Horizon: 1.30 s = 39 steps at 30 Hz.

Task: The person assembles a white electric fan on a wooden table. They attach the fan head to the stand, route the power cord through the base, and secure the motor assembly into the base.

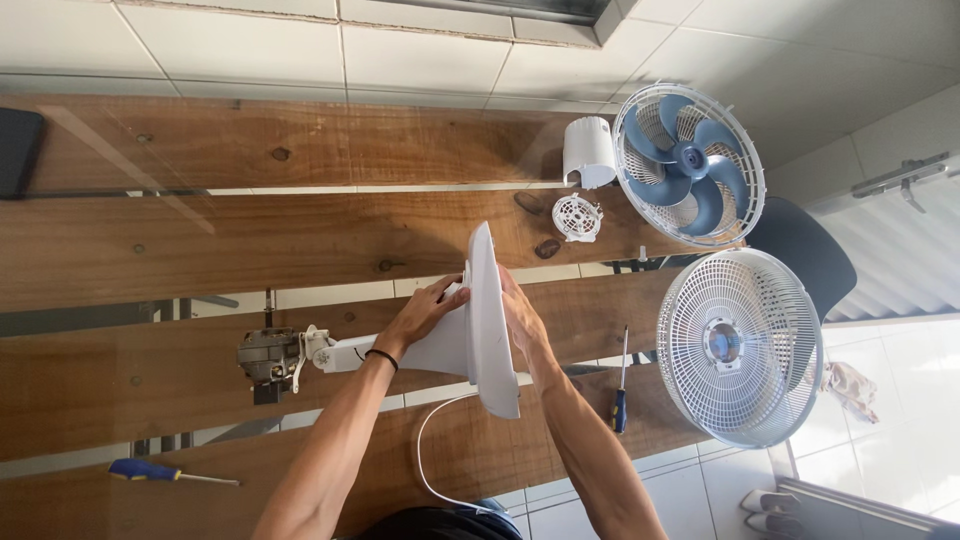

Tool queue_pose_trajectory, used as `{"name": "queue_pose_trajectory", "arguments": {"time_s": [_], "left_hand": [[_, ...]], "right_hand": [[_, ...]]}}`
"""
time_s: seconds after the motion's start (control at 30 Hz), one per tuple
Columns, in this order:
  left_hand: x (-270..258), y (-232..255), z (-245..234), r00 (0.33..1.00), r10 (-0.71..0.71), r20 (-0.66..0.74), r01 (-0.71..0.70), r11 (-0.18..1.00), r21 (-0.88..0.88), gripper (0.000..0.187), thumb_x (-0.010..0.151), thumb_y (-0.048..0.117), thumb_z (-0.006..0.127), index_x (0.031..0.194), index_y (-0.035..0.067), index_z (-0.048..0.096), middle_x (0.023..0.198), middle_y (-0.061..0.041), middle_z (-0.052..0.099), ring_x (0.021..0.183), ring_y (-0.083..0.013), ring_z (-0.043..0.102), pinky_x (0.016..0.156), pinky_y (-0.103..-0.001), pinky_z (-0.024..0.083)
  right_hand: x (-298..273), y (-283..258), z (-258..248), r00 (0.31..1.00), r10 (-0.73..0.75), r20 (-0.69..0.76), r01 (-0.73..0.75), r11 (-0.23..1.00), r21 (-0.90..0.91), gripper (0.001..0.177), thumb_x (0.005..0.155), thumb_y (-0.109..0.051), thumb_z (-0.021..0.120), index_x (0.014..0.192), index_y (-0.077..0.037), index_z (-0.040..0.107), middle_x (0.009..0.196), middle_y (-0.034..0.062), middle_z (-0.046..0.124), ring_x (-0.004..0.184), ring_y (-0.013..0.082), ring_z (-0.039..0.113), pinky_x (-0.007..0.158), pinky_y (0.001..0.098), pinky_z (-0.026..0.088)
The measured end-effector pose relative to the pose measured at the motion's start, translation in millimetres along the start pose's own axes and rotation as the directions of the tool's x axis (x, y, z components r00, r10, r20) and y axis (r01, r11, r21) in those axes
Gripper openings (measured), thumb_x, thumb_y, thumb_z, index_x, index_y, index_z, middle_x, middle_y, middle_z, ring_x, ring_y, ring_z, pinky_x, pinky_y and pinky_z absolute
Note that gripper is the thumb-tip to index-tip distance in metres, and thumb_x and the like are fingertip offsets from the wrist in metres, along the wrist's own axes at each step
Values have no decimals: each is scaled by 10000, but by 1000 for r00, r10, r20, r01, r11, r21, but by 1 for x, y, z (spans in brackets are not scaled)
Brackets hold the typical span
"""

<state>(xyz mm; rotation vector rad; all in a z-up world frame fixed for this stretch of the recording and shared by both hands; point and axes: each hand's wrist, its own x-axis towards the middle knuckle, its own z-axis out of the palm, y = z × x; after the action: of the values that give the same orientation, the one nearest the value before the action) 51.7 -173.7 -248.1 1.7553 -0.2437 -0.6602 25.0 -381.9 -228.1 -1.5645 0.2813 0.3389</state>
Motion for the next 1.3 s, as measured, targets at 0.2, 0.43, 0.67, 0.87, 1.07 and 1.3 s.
{"name": "queue_pose_trajectory", "arguments": {"time_s": [0.2,0.43,0.67,0.87,1.07,1.3], "left_hand": [[1,-6,3,998,-35,-51,39,996,79,982,687,919,605,788,-53,708,681,-171,599,645,-286,627,577,-423,485],[0,-3,7,995,-70,-68,69,998,-9,877,553,911,639,688,46,698,568,-81,606,516,-212,622,488,-361,477],[0,-10,5,998,-62,8,62,998,9,986,634,910,592,970,-8,718,835,-175,694,769,-275,707,673,-414,547],[0,-5,0,997,-15,73,13,1000,20,1040,666,900,571,1254,47,669,1072,-180,717,1007,-294,688,875,-438,528],[-2,-1,2,998,-8,61,7,1000,15,1018,625,880,614,1204,44,671,1011,-173,721,938,-299,710,839,-441,548],[7,-15,9,1000,-10,-16,11,996,89,939,642,875,644,809,-49,664,688,-135,605,695,-289,641,625,-436,508]], "right_hand": [[4,6,-1,999,-14,-31,21,976,218,684,869,-314,724,1466,-58,511,1284,114,603,1108,193,604,910,348,527],[1,8,-10,1000,-8,-8,9,974,226,654,862,-349,710,1423,-91,493,1272,78,600,1129,182,610,933,355,541],[-7,-30,-24,983,174,-57,-182,949,-258,886,760,-475,793,1524,-193,443,1421,142,603,1302,250,571,1056,480,477],[-29,-112,-30,729,-644,230,621,483,-618,871,782,-122,822,1561,-149,434,1632,149,417,1491,349,434,1237,503,409],[-8,-156,-14,683,-362,634,730,345,-590,608,704,-116,906,1267,-151,679,1442,36,578,1277,276,623,1021,388,524],[5,-149,-9,594,-544,593,781,212,-588,369,663,-77,901,991,-128,741,1135,-9,697,1075,194,695,915,323,594]]}}
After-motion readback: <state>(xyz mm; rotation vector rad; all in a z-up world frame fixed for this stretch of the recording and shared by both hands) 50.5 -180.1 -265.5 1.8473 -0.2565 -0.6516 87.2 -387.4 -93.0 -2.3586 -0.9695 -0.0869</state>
